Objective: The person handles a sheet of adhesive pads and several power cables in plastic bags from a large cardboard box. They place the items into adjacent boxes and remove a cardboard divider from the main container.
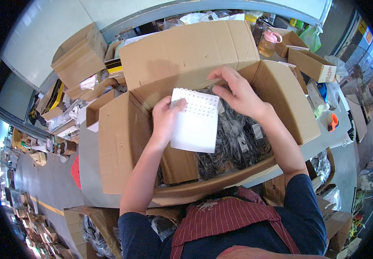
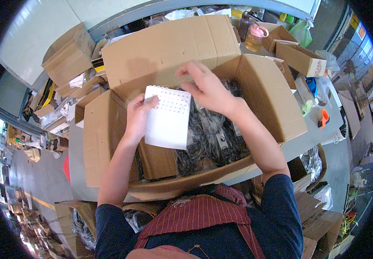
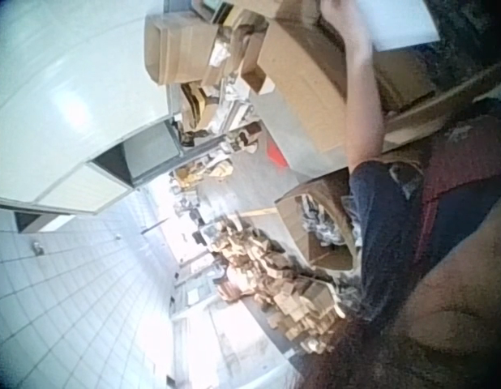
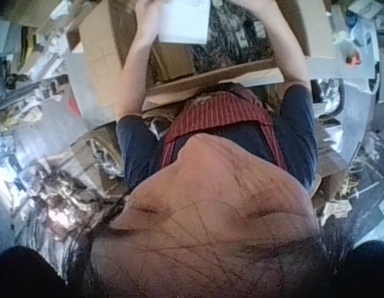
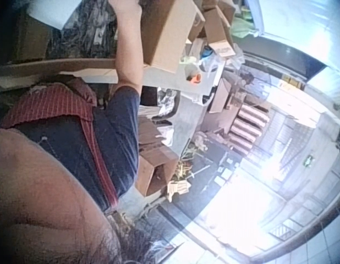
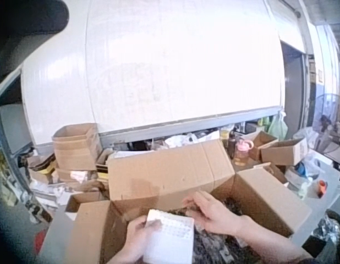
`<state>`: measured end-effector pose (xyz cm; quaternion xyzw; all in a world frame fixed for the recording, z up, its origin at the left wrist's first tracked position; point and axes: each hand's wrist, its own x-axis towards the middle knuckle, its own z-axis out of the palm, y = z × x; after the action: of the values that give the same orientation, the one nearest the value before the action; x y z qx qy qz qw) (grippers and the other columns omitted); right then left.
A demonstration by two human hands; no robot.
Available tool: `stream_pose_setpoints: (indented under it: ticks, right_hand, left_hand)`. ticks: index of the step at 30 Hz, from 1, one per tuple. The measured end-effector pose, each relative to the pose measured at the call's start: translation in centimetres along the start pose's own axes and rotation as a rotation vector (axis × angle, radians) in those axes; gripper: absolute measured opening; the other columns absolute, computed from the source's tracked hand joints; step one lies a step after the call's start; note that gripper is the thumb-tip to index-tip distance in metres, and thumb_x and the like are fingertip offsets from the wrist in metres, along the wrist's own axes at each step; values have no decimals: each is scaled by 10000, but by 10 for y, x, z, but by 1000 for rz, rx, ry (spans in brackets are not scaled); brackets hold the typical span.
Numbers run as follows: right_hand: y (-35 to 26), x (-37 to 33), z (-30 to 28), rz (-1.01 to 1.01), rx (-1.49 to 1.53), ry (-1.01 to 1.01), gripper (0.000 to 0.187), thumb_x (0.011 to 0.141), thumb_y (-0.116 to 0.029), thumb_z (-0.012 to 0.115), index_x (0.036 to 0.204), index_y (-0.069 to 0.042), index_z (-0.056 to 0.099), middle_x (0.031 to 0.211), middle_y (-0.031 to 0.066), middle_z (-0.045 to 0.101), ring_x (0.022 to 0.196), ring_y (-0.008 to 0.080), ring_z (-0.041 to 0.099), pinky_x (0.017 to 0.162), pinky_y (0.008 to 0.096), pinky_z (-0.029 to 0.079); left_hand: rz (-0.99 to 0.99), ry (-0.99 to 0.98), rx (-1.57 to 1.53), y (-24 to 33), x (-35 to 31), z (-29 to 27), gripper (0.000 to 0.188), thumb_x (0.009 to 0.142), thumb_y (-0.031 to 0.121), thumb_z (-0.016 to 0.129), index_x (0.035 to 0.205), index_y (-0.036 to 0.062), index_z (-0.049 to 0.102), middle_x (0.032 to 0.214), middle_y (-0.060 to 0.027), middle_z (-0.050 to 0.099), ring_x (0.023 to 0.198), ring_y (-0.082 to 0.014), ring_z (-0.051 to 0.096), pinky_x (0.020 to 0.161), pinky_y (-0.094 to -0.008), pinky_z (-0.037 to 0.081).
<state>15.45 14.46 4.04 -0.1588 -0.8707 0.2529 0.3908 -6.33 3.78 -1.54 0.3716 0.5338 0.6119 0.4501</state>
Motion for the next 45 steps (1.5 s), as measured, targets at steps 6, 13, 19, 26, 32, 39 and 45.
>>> stream_pose_setpoints:
  ticks: [6,13,19,26,32,39,45]
  right_hand:
    - [-6,-8,23,-17,-179,-40,458,803,13,654,1231,-16,494,947,126,626,936,306,624,834,394,489]
    - [-8,-10,28,-169,-336,-26,460,777,44,641,1212,-20,507,902,112,613,910,317,606,825,406,470]
    - [-1,-6,25,-46,-11,30,695,760,85,614,1404,-28,378,1202,175,527,948,309,583,873,403,480]
    - [40,-7,-7,314,-155,-192,936,697,167,449,1541,-88,134,1426,258,381,1075,334,596,871,365,503]
    - [59,-13,-15,454,-776,-284,980,703,76,556,1545,-86,82,1528,296,215,1309,505,398,1059,530,379]
    - [53,-12,-3,193,-480,-71,945,735,13,596,1532,-73,96,1508,283,254,1326,483,385,1058,538,381]
    - [38,-1,4,161,-519,58,921,737,16,581,1527,-65,113,1488,299,286,1317,483,399,1047,544,389]
  left_hand:
    - [-22,-88,-66,-2,-14,21,225,909,112,675,1073,-38,641,927,-74,693,805,-107,638,739,-255,502]
    - [-42,-127,-65,-2,-16,20,239,931,154,643,1097,-19,642,962,-61,699,824,-108,649,747,-264,509]
    - [-148,-91,-116,0,-19,23,239,927,99,621,1133,-23,615,1004,-69,689,886,-119,636,804,-285,497]
    - [-157,-257,47,-32,-2,18,414,890,185,669,1234,-19,562,1087,-115,677,982,-200,648,863,-351,512]
    - [53,-56,1138,-100,18,-11,439,844,326,686,1104,-13,588,962,-211,663,934,-381,653,836,-438,508]
    - [-194,-330,818,-126,12,19,618,833,561,686,1106,7,661,1056,-162,699,972,-264,661,887,-364,491]
    - [-270,-133,814,-164,42,23,726,777,528,760,1169,-62,606,1080,-173,690,987,-284,658,927,-392,485]
